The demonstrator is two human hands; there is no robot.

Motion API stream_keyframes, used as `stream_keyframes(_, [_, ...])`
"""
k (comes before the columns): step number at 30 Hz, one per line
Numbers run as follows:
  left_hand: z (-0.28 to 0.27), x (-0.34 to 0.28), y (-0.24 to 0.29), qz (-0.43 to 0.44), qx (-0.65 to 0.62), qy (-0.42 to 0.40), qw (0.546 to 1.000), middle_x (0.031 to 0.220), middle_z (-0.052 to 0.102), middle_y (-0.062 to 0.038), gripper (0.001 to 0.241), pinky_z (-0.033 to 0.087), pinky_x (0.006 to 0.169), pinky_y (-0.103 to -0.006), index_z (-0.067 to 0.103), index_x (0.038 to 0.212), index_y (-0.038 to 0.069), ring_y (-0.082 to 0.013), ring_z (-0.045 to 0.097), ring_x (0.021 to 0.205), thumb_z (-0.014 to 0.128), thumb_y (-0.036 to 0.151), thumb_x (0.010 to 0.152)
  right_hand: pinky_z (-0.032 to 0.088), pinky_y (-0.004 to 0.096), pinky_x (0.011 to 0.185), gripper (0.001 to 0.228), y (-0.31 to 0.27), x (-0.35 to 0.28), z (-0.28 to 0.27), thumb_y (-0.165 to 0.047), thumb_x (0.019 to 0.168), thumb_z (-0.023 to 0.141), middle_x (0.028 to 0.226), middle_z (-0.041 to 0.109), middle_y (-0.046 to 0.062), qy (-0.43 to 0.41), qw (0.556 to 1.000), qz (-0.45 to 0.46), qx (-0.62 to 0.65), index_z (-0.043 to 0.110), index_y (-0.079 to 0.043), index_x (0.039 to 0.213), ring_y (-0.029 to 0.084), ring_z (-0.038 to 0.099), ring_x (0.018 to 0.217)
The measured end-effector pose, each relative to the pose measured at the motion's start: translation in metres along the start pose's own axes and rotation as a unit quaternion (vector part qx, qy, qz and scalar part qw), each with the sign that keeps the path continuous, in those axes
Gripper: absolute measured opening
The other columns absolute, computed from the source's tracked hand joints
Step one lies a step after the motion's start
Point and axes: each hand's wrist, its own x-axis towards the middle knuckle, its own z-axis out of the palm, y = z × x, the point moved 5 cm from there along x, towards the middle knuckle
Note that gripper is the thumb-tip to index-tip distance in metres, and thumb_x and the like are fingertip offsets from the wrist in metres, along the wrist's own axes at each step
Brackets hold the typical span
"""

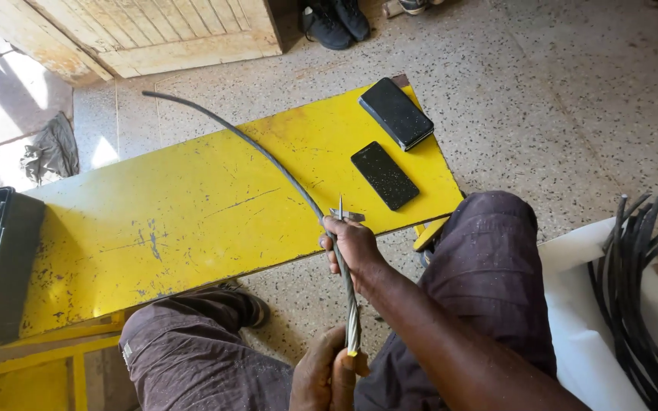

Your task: Stripping the outer insulation from a long electrical cable using a utility knife blade on a yellow workbench.

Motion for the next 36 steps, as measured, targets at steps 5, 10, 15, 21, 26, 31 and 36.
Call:
stream_keyframes(5, [0.002, -0.005, -0.012, 0.048, 0.036, 0.021, 0.998, 0.077, 0.073, 0.004, 0.042, 0.054, 0.056, -0.0316, 0.072, 0.103, 0.016, -0.0115, 0.071, 0.063, 0.046, 0.050, 0.104, 0.040, 0.024, 0.036, 0.021, -0.004, -0.010, 0.008, -0.022, 0.105, 0.063, 0.071, 0.061, 0.004, 0.026, 0.999, -0.007, 0.032, 0.070, -0.008, 0.120, 0.009, 0.045, 0.046])
stream_keyframes(10, [0.018, -0.007, -0.026, 0.057, 0.084, 0.038, 0.994, 0.098, 0.078, -0.005, 0.035, 0.058, 0.067, -0.0383, 0.070, 0.122, 0.015, -0.0233, 0.077, 0.080, 0.053, 0.040, 0.103, 0.037, 0.025, 0.035, 0.021, 0.001, 0.005, 0.003, -0.022, 0.105, 0.063, 0.071, 0.059, 0.005, 0.033, 0.996, -0.017, 0.084, 0.066, -0.011, 0.123, 0.010, 0.043, 0.044])
stream_keyframes(15, [0.010, 0.000, -0.045, 0.006, 0.113, 0.021, 0.993, 0.125, 0.081, -0.006, 0.056, 0.071, 0.084, -0.0444, 0.050, 0.154, 0.025, -0.0244, 0.083, 0.103, 0.057, 0.040, 0.100, 0.037, 0.024, 0.038, 0.023, -0.020, -0.013, 0.013, -0.024, 0.106, 0.061, 0.071, 0.060, 0.004, 0.027, 0.997, -0.064, 0.016, 0.070, -0.011, 0.123, 0.010, 0.043, 0.045])
stream_keyframes(21, [-0.001, -0.013, -0.054, 0.090, 0.320, 0.116, 0.936, 0.118, 0.076, -0.001, 0.056, 0.063, 0.063, -0.0452, 0.055, 0.151, 0.026, -0.0260, 0.079, 0.093, 0.064, 0.039, 0.097, 0.034, 0.027, 0.036, 0.018, -0.009, -0.003, 0.019, -0.028, 0.105, 0.066, 0.068, 0.062, 0.003, 0.026, 0.992, -0.114, -0.041, 0.067, -0.010, 0.105, 0.010, 0.043, 0.042])
stream_keyframes(26, [-0.008, -0.015, -0.020, 0.177, 0.340, 0.147, 0.912, 0.089, 0.075, -0.004, 0.033, 0.057, 0.043, -0.0410, 0.066, 0.132, 0.015, -0.0223, 0.069, 0.056, 0.062, 0.023, 0.100, 0.041, 0.027, 0.050, 0.030, -0.010, -0.033, 0.018, -0.039, 0.109, 0.060, 0.080, 0.061, 0.000, 0.009, 0.984, -0.110, -0.139, 0.062, -0.013, 0.097, 0.010, 0.048, 0.057])
stream_keyframes(31, [-0.042, 0.003, -0.046, -0.149, 0.187, 0.155, 0.959, 0.087, 0.089, -0.006, 0.035, 0.063, 0.062, -0.0507, 0.062, 0.121, 0.025, -0.0348, 0.085, 0.071, 0.059, 0.050, 0.097, 0.060, 0.039, 0.088, 0.027, 0.023, -0.100, 0.022, -0.040, 0.089, 0.075, 0.099, 0.074, 0.004, -0.213, 0.930, -0.035, -0.299, 0.073, -0.016, 0.101, 0.021, 0.070, 0.095])
stream_keyframes(36, [-0.050, 0.010, -0.072, -0.157, 0.262, 0.091, 0.948, 0.070, 0.074, -0.015, 0.036, 0.046, 0.058, -0.0564, 0.056, 0.096, 0.019, -0.0432, 0.070, 0.063, 0.050, 0.053, 0.105, 0.056, 0.032, 0.081, 0.024, 0.069, -0.086, 0.006, -0.029, 0.096, 0.077, 0.094, 0.068, 0.003, -0.276, 0.924, -0.147, -0.219, 0.078, -0.008, 0.106, 0.016, 0.065, 0.091])
